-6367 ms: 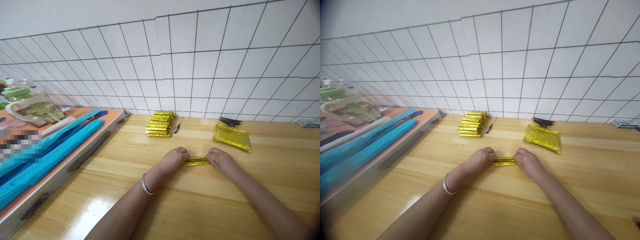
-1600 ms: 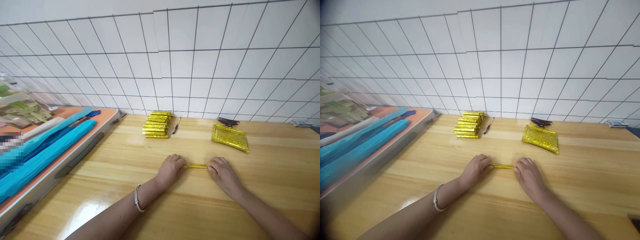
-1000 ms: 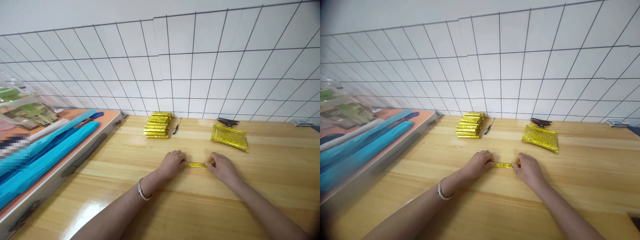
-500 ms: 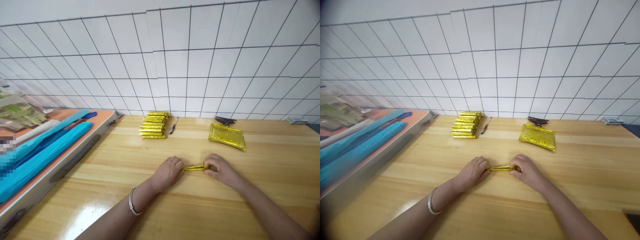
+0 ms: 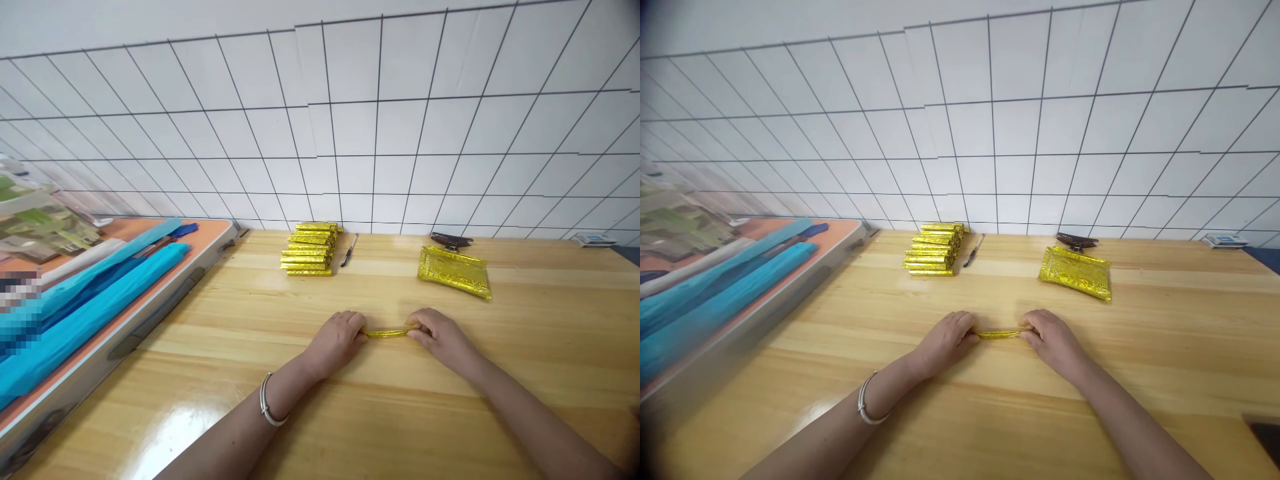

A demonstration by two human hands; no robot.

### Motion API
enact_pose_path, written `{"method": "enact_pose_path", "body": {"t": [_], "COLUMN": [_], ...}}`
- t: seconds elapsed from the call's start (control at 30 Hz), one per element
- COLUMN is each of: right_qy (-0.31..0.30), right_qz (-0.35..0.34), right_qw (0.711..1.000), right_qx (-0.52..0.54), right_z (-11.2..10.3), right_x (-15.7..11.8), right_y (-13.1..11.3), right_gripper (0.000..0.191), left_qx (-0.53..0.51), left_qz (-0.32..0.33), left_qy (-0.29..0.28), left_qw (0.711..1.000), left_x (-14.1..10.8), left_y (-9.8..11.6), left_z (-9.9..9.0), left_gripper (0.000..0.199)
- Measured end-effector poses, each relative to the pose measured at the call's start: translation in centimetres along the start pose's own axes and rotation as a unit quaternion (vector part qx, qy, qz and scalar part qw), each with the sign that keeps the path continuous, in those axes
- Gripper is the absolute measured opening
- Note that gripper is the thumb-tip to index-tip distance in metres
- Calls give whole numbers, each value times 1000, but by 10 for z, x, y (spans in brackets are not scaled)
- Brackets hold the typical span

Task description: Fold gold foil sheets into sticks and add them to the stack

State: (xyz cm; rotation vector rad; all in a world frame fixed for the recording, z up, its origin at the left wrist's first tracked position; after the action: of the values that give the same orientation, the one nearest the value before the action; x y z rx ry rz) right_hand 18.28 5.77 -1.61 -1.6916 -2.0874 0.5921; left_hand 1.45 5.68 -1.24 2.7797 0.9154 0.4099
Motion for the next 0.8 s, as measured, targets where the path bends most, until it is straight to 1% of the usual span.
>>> {"method": "enact_pose_path", "body": {"t": [0.1, 0.2, 0.33, 0.4, 0.47, 0.53, 0.63, 0.8], "right_qy": [-6, -3, -1, 1, 11, 25, 42, 58], "right_qz": [-53, -67, -85, -92, -99, -111, -133, -153], "right_qw": [998, 994, 987, 982, 977, 974, 970, 968], "right_qx": [-46, -84, -139, -167, -187, -196, -198, -190], "right_z": [2, 4, 6, 6, 6, 7, 13, 17], "right_x": [-4, -7, -9, -10, -10, -11, -13, -17], "right_y": [-15, -23, -31, -36, -42, -50, -60, -63], "right_gripper": [14, 16, 19, 17, 11, 7, 12, 18], "left_qx": [-8, -6, 40, 64, 77, 84, 83, 63], "left_qz": [-5, -12, -28, -20, -5, 8, 21, 9], "left_qy": [-6, -21, -23, -24, -25, -23, -22, -14], "left_qw": [1000, 1000, 999, 997, 997, 996, 996, 998], "left_x": [0, 0, 0, 1, 3, 5, 8, 10], "left_y": [0, -1, -2, 1, 6, 13, 22, 25], "left_z": [1, 4, 2, 0, -2, -4, -4, -5], "left_gripper": [6, 5, 4, 5, 8, 10, 10, 9]}}
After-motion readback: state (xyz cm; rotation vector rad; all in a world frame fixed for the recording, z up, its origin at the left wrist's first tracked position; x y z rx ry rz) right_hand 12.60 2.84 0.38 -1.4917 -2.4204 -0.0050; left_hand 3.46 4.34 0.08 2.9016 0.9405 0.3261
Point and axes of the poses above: each hand's wrist, its own x-axis towards the middle knuckle, its own z-axis out of the palm, y = z × x, the point moved 9 cm from there along x, towards the middle knuckle, and after that the axes turned 13 degrees about z, right-handed, at the moved point
